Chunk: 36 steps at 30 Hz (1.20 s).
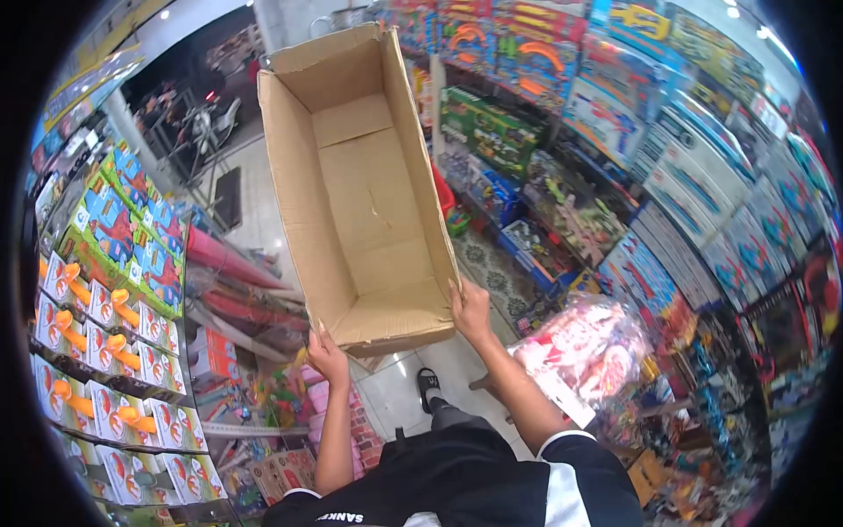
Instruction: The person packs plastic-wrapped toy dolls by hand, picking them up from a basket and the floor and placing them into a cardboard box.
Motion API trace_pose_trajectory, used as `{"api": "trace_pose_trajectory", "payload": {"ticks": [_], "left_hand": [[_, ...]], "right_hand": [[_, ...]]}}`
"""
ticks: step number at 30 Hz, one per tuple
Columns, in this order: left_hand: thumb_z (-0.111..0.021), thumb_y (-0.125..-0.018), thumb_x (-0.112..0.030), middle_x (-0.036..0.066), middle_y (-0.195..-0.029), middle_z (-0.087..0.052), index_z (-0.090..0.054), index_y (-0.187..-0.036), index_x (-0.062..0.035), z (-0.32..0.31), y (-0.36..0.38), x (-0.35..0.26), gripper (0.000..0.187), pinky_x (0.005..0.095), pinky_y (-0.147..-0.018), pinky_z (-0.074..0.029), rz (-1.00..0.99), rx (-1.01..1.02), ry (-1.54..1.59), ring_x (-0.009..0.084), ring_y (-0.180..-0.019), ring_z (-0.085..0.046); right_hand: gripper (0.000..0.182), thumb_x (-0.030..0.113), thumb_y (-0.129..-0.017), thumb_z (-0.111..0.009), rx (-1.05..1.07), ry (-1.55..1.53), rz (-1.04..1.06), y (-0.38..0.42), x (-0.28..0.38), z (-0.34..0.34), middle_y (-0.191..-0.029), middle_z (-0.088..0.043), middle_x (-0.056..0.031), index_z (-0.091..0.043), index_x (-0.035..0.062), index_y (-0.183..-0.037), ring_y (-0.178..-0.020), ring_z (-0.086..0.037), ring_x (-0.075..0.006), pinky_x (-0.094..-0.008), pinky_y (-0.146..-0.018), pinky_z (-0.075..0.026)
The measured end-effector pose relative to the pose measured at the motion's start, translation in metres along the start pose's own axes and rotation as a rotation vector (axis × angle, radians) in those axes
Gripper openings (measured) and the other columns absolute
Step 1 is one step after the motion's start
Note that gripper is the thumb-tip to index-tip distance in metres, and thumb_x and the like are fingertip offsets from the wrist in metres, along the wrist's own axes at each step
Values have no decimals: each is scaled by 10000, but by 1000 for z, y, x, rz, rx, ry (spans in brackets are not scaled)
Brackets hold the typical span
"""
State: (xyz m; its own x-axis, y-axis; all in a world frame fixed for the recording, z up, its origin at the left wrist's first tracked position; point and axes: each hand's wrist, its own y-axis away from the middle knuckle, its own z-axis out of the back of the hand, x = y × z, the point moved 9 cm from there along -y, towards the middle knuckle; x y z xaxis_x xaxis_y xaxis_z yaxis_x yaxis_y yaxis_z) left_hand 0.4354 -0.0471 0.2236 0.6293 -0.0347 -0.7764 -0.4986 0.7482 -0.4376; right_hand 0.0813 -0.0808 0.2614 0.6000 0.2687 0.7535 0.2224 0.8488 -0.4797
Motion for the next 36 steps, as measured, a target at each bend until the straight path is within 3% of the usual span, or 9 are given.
{"api": "trace_pose_trajectory", "payload": {"ticks": [1,7,12,14,16,19,32,34,36], "left_hand": [[-503,-971,-201,272,-771,-608,-630,-961,53,4,7,-20,284,509,-632,-407,-98,-39,41,456,-716,-576],[-501,-978,-202,267,-826,-640,-636,-1029,53,0,48,-97,292,495,-653,-435,-128,43,310,449,-747,-602],[-509,-992,-227,255,-806,-645,-630,-1040,67,-15,84,-142,321,452,-631,-445,-254,110,444,403,-701,-612],[-510,-992,-227,250,-800,-645,-631,-1040,66,-17,98,-160,320,447,-629,-445,-279,142,512,394,-695,-611],[-496,-984,-203,248,-822,-652,-630,-1044,58,-20,114,-180,299,469,-615,-446,-254,272,537,434,-718,-618],[-494,-988,-211,244,-806,-652,-633,-1019,56,-17,136,-210,303,464,-604,-447,-363,235,599,429,-709,-622],[-497,-992,-191,262,-842,-658,-623,-1026,84,-1,262,-300,305,468,-628,-466,-439,418,820,433,-755,-641],[-498,-998,-183,227,-826,-674,-621,-1009,88,15,281,-316,298,423,-645,-473,-438,461,826,362,-721,-658],[-497,-1000,-187,228,-849,-677,-621,-1024,90,16,303,-323,305,420,-661,-477,-471,473,857,359,-742,-661]], "right_hand": [[235,46,-886,-587,-43,5,19,8,5,21,-817,-615,-269,-626,-9,-1112,-784,-630,-431,-442,-656,-482],[240,58,-926,-569,-289,107,66,61,37,140,-921,-662,-248,-623,-32,-1142,-824,-660,-403,-421,-701,-505],[237,73,-933,-568,-368,211,-33,106,50,220,-902,-662,-240,-627,-31,-1137,-803,-656,-399,-421,-693,-501],[216,79,-934,-567,-498,282,72,129,66,250,-856,-652,-232,-632,-33,-1107,-766,-647,-394,-424,-673,-492],[180,85,-934,-567,-536,319,60,146,71,274,-808,-634,-223,-637,-39,-1044,-727,-634,-385,-422,-637,-473],[144,85,-933,-571,-625,392,93,174,79,309,-770,-616,-215,-634,-37,-974,-662,-608,-378,-417,-588,-441],[156,51,-932,-559,-829,555,-31,316,113,435,-870,-648,-216,-627,-57,-1023,-782,-643,-384,-400,-677,-488],[151,48,-932,-558,-878,586,-2,341,121,452,-864,-647,-214,-625,-59,-1014,-776,-641,-383,-399,-672,-486],[143,46,-933,-557,-902,596,9,364,129,469,-861,-646,-213,-624,-61,-1001,-769,-639,-378,-395,-668,-486]]}}
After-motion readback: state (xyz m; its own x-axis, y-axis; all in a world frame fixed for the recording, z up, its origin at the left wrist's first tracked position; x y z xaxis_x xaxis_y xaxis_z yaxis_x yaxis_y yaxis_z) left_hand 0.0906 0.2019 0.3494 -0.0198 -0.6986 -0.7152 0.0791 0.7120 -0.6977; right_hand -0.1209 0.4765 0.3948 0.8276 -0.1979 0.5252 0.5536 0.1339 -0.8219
